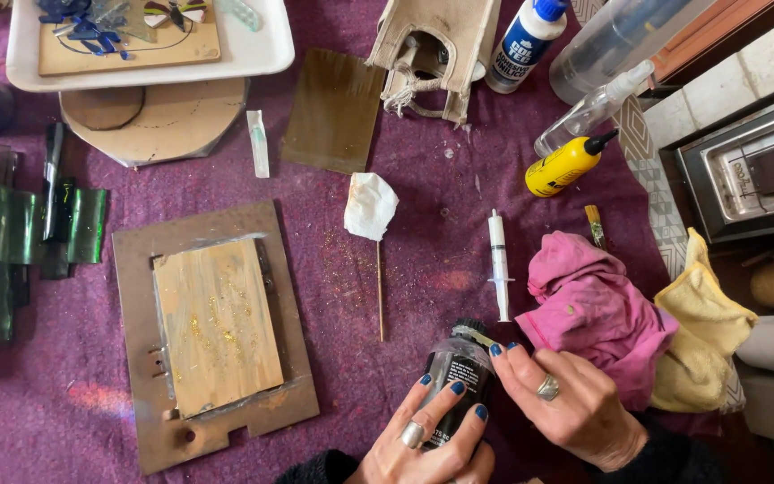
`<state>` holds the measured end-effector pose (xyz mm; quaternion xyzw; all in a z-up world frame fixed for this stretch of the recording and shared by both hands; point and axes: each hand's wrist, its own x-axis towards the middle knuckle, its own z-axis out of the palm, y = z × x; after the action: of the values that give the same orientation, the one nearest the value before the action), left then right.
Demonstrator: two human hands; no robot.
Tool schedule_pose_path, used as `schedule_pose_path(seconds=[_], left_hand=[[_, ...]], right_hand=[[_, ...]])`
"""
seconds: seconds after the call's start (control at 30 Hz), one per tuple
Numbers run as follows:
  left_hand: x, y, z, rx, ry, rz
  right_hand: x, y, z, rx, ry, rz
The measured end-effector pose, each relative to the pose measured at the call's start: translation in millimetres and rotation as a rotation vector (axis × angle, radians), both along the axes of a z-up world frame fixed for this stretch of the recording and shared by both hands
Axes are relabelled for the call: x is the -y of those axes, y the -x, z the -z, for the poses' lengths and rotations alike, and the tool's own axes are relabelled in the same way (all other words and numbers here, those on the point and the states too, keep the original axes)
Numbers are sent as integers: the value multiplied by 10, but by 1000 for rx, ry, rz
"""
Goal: Applying adhesive and gold leaf flakes to a block as part of a craft project.
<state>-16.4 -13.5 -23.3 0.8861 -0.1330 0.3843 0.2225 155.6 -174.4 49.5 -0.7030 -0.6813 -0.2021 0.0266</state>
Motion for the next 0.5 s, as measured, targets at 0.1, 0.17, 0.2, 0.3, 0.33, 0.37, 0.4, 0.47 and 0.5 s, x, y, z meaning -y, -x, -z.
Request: schedule_pose_path(seconds=[0.1, 0.17, 0.2, 0.3, 0.33, 0.37, 0.4, 0.47, 0.5], left_hand=[[-1, 27, -34, -26, -32, 15], [26, 67, 1, -54, -128, 53], [89, 98, -6, -54, -127, 53], [208, 168, -19, -209, -221, 10], [211, 164, -22, -183, -346, -29], [216, 156, -27, -157, -470, -68], [201, 150, -27, -154, -473, -64], [193, 142, -27, -190, -302, 3], [183, 161, -31, -191, -300, 8]], right_hand=[[-20, 34, -43, -262, -60, 96], [-24, 61, -18, -685, -226, 393], [-27, 58, -37, -685, -226, 393], [-36, 67, -52, -824, -278, 418], [-27, 74, -44, -785, -234, 429], [-16, 77, -37, -746, -189, 440], [-19, 83, -39, -745, -193, 442], [-7, 98, -43, -743, -134, 432], [7, 96, -39, -744, -133, 437]])
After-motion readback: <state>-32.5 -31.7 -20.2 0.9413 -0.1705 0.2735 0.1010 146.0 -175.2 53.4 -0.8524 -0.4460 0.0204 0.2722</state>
